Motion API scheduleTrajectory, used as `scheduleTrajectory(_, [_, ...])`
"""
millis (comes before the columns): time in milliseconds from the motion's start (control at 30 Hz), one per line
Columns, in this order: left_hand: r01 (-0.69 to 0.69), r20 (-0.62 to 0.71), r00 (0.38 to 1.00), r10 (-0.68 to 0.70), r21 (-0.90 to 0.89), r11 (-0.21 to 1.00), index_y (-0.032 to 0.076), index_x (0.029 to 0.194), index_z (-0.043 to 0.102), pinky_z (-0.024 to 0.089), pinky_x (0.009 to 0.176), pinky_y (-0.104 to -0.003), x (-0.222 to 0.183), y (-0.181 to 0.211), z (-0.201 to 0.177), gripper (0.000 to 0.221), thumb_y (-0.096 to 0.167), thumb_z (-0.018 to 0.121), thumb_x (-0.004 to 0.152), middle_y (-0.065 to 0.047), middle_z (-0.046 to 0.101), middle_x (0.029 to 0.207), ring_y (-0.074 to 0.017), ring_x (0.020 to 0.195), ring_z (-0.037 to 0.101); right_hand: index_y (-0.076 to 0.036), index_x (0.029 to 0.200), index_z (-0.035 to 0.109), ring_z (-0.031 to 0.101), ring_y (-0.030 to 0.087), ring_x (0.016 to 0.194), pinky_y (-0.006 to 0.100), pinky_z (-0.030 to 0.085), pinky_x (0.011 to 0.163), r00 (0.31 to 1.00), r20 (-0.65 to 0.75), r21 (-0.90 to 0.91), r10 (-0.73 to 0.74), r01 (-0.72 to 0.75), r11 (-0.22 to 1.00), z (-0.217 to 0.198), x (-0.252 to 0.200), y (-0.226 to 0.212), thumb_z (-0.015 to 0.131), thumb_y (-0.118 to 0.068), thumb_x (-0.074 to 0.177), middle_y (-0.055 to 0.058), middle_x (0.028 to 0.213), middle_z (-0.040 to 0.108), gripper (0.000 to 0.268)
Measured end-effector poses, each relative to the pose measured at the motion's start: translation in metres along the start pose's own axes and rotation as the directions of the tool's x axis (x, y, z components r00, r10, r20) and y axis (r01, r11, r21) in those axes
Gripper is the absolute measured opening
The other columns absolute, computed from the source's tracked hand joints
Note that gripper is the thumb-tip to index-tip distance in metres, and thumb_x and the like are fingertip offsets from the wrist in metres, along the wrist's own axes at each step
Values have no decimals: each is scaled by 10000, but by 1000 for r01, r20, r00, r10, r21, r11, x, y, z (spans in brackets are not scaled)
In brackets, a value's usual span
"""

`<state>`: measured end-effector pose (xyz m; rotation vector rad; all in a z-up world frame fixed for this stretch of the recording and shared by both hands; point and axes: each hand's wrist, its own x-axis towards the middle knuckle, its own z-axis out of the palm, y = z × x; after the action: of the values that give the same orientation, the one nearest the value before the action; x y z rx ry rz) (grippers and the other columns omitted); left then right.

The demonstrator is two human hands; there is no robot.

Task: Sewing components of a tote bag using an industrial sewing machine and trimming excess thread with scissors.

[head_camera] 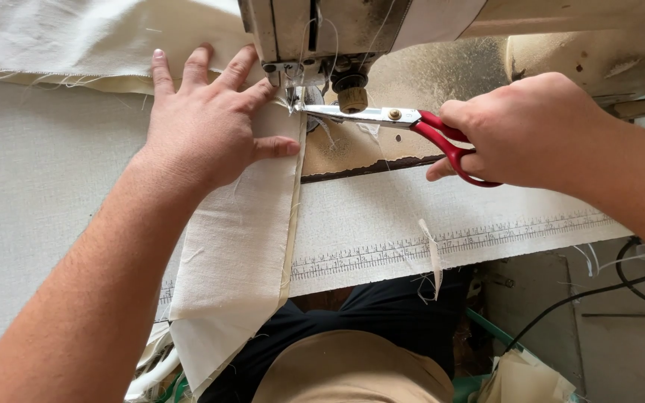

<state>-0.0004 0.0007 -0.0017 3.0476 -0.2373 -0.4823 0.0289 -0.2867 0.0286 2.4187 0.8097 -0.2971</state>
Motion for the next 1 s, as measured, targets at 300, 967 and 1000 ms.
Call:
scheduleTrajectory(300, [4, 5, 1000, -5, 10, 1000, 332, 1327, 327, 10, 992, -673, 0, 0, 0, 821, 798, 366, 653, 5, 143, 1477, -374, 1323, 93, -265, 690, 495, 481, 124, 418, 245, 311, 378, 933, -331, -145, -143, 99, 984, 25, -3, 7, 376, -845, 795, -110, 456, 477, 602])
scheduleTrajectory(967, [138, -655, 613, 442, 640, 756, 336, 1067, 656, 401, 829, -282, -23, -147, 26, 214, 265, 648, 865, 127, 683, 960, -108, 856, 645, -139, 829, 592, 602, 199, 655, 302, 397, 563, 834, 412, 383, 366, -523, 761, -17, -16, 15, 570, -508, 786, 42, 666, 650, 373])
scheduleTrajectory(1000, [102, -670, 574, 470, 629, 771, 339, 927, 688, 377, 890, -301, -23, -150, 21, 47, 301, 713, 917, 130, 685, 949, -108, 892, 648, -136, 904, 628, 597, 198, 744, 317, 407, 616, 854, 404, 434, 329, -495, 753, -16, -16, 17, 581, -352, 808, 39, 794, 664, 241])
